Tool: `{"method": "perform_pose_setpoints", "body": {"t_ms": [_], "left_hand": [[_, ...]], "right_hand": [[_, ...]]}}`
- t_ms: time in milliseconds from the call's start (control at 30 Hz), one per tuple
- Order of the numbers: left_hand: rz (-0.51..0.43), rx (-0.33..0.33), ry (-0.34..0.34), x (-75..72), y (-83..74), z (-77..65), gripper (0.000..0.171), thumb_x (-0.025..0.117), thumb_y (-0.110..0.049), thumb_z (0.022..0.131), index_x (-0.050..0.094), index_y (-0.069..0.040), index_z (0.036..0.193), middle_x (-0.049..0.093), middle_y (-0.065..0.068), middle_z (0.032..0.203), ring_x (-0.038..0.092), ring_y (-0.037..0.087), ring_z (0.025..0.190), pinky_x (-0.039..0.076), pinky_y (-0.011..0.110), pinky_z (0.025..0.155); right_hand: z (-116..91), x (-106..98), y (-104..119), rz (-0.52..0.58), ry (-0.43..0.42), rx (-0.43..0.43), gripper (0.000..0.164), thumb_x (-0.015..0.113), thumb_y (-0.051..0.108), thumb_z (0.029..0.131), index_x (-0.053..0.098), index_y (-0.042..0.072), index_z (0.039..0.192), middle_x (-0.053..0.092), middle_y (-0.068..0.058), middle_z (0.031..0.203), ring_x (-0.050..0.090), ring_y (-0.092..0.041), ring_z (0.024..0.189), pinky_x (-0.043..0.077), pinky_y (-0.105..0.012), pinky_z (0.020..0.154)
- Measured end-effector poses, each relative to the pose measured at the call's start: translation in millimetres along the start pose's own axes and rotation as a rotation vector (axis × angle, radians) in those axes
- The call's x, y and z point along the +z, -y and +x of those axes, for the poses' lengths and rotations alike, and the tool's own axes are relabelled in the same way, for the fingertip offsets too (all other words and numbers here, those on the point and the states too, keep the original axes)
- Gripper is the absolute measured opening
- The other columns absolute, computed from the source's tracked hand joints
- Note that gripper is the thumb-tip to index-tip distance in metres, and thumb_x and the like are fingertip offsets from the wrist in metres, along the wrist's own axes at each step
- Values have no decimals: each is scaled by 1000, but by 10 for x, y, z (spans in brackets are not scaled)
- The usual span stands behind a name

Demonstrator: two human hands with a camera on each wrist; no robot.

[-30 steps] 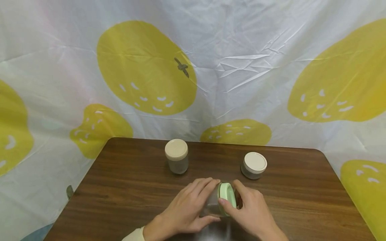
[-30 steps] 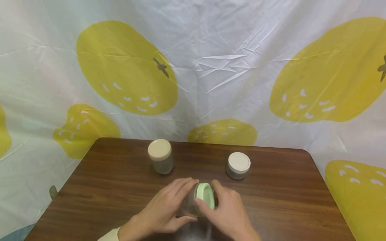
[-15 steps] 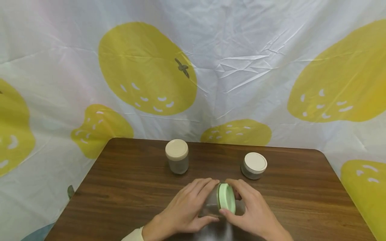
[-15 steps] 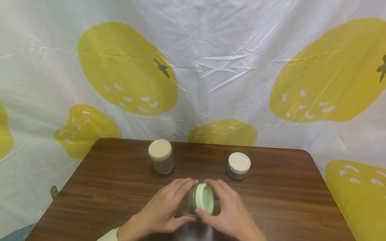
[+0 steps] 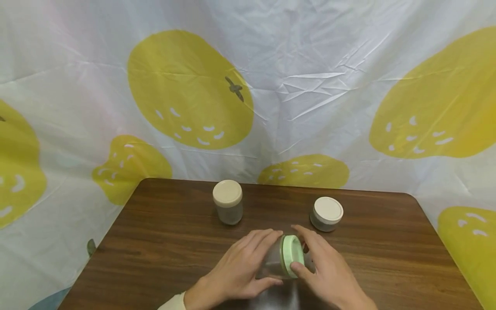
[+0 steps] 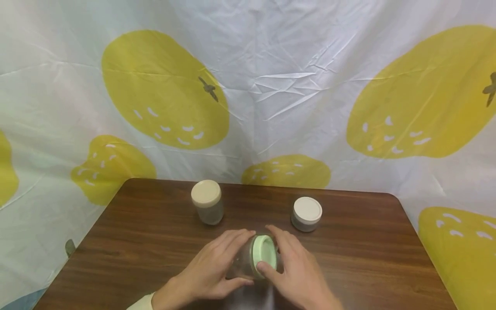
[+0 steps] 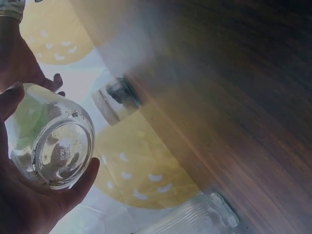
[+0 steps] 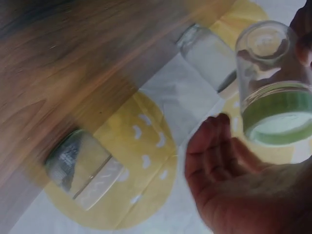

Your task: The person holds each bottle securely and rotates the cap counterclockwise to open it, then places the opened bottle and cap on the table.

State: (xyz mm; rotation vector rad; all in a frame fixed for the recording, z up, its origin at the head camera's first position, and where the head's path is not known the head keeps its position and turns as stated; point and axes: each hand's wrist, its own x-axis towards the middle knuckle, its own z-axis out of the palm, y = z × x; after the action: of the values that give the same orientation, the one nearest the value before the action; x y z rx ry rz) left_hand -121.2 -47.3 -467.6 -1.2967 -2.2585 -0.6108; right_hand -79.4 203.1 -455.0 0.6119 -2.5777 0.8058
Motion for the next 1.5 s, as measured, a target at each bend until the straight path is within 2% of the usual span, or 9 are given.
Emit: {"method": "perform_pose_setpoints", "body": {"t_ms": [133, 267, 367, 533, 767, 1033, 1200, 1333, 1500], "left_hand": [[7, 9, -1, -3, -1, 14, 101, 85, -57, 81, 43, -8, 158, 60, 4, 142, 61, 18, 131, 55, 34, 108], [18, 6, 1, -6, 1, 19, 99, 83, -59, 83, 43, -9, 158, 60, 3, 142, 61, 18, 131, 54, 34, 109], [33, 3, 7, -8, 1, 18, 99, 83, -59, 82, 43, -9, 158, 60, 3, 142, 60, 18, 130, 53, 34, 109], [44, -4, 24, -6, -5, 5, 100, 85, -58, 81, 43, -10, 158, 59, 4, 142, 60, 19, 130, 54, 35, 108], [38, -15, 43, 5, -24, 12, 100, 83, -59, 83, 41, -11, 160, 59, 4, 144, 60, 18, 131, 55, 35, 107], [38, -12, 51, 14, -25, 29, 100, 82, -60, 84, 40, -9, 160, 58, 5, 145, 59, 19, 132, 54, 35, 109], [-2, -30, 67, 12, -19, 23, 99, 81, -59, 85, 40, -8, 159, 58, 5, 145, 59, 18, 133, 53, 34, 109], [-26, -41, 73, 1, -7, 19, 99, 82, -58, 85, 39, -8, 159, 57, 4, 146, 59, 18, 133, 53, 33, 110], [-41, -51, 75, -6, 16, 22, 100, 84, -56, 84, 39, -8, 159, 57, 4, 147, 58, 17, 135, 52, 32, 112]], "right_hand": [[50, -68, 120, -41, -7, 234, 51, 53, 56, 106, 67, 16, 135, 66, 16, 83, 58, 1, 72, 46, -28, 60], [113, -176, 214, -100, 66, 461, 43, 56, 55, 105, 77, 17, 105, 70, 9, 71, 59, -5, 62, 45, -32, 55], [131, -206, 241, -126, 111, 524, 49, 53, 58, 106, 78, 19, 92, 74, 3, 74, 63, -13, 63, 44, -35, 52], [136, -201, 286, -124, 166, 547, 55, 49, 64, 105, 80, 22, 90, 74, 4, 76, 65, -15, 66, 45, -36, 54], [152, -164, 328, -84, 159, 536, 54, 54, 64, 103, 70, 24, 71, 60, 10, 60, 54, -10, 58, 41, -32, 54], [144, -141, 342, -61, 125, 499, 51, 68, 68, 92, 63, 23, 70, 56, 13, 58, 49, -4, 54, 38, -25, 52], [102, -115, 301, -69, 63, 331, 39, 74, 59, 92, 60, 26, 78, 46, 19, 59, 41, 3, 53, 36, -20, 53], [81, -114, 238, -47, 25, 184, 30, 79, 53, 91, 66, 27, 96, 54, 24, 69, 49, 9, 62, 43, -19, 57], [59, -128, 165, -7, 28, 66, 49, 82, 49, 89, 68, 20, 127, 71, 19, 98, 63, 5, 81, 53, -21, 67]]}}
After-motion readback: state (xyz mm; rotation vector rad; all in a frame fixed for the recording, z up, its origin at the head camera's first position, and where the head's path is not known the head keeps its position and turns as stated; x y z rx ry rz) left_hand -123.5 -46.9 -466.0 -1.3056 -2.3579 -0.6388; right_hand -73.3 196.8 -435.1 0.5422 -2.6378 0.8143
